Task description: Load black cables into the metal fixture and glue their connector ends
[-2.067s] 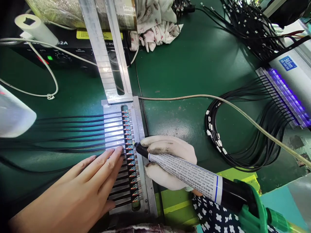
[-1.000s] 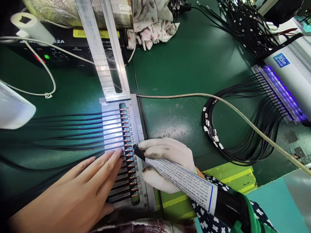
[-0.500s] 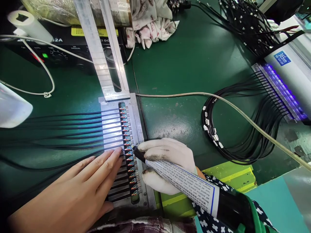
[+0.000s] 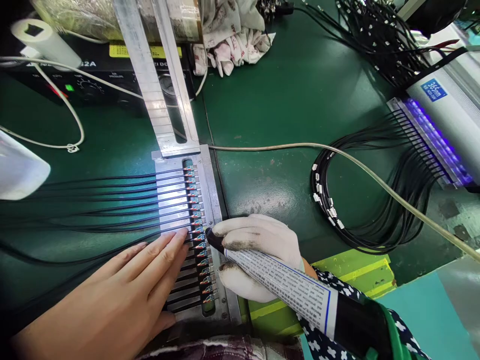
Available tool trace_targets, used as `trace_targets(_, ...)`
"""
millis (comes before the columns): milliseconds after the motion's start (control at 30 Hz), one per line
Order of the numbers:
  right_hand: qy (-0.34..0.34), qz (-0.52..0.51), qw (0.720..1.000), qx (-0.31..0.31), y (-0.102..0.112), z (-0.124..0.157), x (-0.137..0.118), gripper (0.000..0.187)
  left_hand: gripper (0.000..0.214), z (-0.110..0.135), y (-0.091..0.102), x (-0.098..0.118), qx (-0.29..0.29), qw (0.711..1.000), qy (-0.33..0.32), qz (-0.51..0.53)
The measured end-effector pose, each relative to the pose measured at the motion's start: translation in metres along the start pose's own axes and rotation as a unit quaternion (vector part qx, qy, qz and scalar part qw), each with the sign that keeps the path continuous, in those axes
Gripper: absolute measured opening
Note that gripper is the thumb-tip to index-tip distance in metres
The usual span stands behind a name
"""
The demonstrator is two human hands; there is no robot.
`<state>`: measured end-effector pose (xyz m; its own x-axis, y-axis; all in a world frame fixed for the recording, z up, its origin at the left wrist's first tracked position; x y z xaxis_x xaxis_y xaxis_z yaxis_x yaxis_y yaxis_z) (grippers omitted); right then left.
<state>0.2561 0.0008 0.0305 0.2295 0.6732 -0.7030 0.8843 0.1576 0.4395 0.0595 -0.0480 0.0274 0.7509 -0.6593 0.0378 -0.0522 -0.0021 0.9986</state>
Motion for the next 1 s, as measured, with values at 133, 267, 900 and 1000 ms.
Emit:
trace_targets(133,-0.01,-0.002,1.0,0.006,-0.0002,0.0006,0.0009,0.017,0.051,-0.0018,-0.0001,-0.0001,0.002,1.0,-0.001,0.005)
trace_targets(267,-0.017,-0.002,1.0,0.005,-0.001,0.001,0.0022,0.017,0.05,-0.0028,0.0011,-0.0012,0.001,1.0,0.0,0.01)
trace_targets(900,-0.013,0.022,1.0,0.008,-0.0011,0.0004,0.0026,0.017,0.051,-0.0023,0.0007,0.0007,-0.003,1.0,-0.002,0.005)
trace_targets(1000,-0.006,0.026,1.0,-0.004,-0.0013,0.0007,0.0018,0.018,0.051,-0.0024,0.0016,0.0001,-0.007,1.0,-0.002,0.008)
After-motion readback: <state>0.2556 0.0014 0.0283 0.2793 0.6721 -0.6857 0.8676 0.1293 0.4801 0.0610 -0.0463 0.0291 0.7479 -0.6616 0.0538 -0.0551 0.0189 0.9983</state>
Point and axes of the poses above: each hand's wrist, its own z-axis away from the middle knuckle, its own y-axis out of the back of the hand, x = y × z, the point moved 4 cm from there along -z, towards the middle knuckle, and after that the axes turned 8 degrees about y, right-handed, at the moved point
